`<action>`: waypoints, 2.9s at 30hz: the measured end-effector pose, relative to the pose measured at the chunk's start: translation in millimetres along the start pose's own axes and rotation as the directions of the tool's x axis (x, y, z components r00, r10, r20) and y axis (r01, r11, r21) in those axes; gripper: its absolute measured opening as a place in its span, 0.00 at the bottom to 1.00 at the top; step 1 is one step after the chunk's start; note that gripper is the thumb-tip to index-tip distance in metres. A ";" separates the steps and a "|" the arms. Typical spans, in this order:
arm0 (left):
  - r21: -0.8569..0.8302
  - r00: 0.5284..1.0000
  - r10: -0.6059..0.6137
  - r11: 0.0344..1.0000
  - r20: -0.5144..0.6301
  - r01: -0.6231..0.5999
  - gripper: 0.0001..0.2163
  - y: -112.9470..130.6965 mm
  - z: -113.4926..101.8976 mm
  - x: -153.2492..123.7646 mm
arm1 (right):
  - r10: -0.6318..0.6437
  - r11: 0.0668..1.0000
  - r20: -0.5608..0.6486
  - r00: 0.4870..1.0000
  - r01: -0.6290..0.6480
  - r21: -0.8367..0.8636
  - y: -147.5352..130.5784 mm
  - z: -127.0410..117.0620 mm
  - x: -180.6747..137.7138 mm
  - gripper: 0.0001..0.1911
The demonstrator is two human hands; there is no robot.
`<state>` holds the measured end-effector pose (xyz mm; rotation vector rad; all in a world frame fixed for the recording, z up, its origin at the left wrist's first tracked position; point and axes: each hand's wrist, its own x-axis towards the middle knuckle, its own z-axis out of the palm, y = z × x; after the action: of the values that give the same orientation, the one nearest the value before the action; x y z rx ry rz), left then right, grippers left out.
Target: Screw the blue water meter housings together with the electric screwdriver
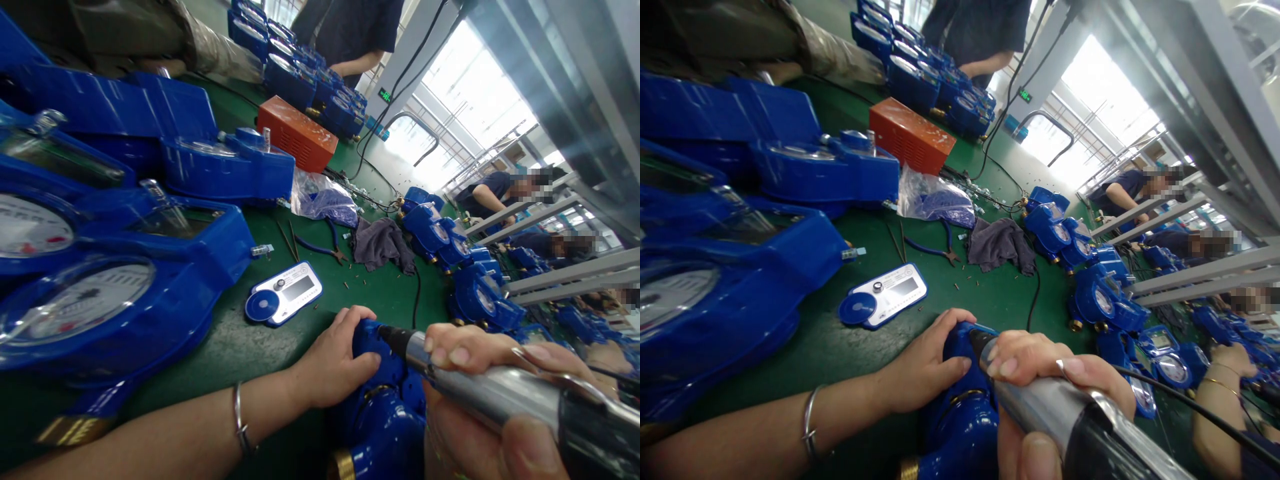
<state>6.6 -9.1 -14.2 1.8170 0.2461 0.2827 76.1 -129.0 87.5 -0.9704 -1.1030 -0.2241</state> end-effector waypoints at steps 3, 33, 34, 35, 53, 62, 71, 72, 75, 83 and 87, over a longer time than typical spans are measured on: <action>0.003 1.000 -0.007 1.000 0.006 0.007 0.21 0.1 -0.4 0.3 | 0.038 0.999 -0.007 0.999 -0.038 -0.005 1.4 1.3 0.0 0.18; 0.002 0.999 -0.044 0.999 0.023 0.044 0.22 9.7 -2.0 -1.1 | 0.077 0.993 -0.224 0.971 -0.094 -0.066 5.5 8.3 -3.7 0.23; 0.002 0.999 -0.044 0.999 0.022 0.044 0.22 9.3 -1.7 -1.2 | 0.041 0.997 -0.164 0.986 -0.050 -0.053 6.3 6.0 -3.9 0.23; 0.001 0.999 -0.043 0.999 0.021 0.043 0.22 8.9 -1.5 -1.2 | 0.009 1.000 -0.099 0.995 -0.012 -0.029 7.7 2.9 -4.0 0.22; -0.001 1.000 -0.012 1.000 0.010 0.012 0.22 5.1 -1.0 -0.9 | 0.104 0.992 -0.276 0.955 -0.118 -0.033 2.4 17.2 -0.1 0.14; -0.002 1.000 -0.018 1.000 0.000 0.018 0.22 2.0 0.7 -1.6 | 0.040 0.989 -0.035 0.999 -0.045 -0.138 -0.3 -3.0 0.2 0.18; -0.013 1.000 -0.014 1.000 0.001 0.014 0.22 2.9 -0.1 -1.4 | 0.226 0.965 -0.147 0.963 -0.242 -0.102 -23.7 10.6 -1.0 0.16; -0.012 1.000 -0.014 1.000 0.000 0.014 0.22 2.9 -0.2 -1.0 | 0.224 0.966 -0.156 0.962 -0.241 -0.098 -22.3 12.8 0.1 0.16; -0.006 1.000 -0.012 1.000 -0.002 0.012 0.21 3.2 -0.6 -0.4 | 0.160 0.982 -0.241 0.957 -0.180 -0.063 -15.0 17.1 2.6 0.15; -0.001 1.000 -0.017 1.000 0.014 0.017 0.21 7.3 -2.3 -1.2 | 0.084 0.993 -0.123 0.989 -0.094 -0.077 -4.9 5.7 4.9 0.15; -0.008 1.000 -0.020 1.000 0.014 0.021 0.21 8.3 -3.2 -0.4 | 0.208 0.966 -0.015 0.978 -0.208 -0.152 -10.0 1.3 10.3 0.16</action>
<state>5.4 -8.4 -5.5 1.8070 0.2534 0.2563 74.2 -130.9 101.7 -1.2155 -0.9867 -0.1377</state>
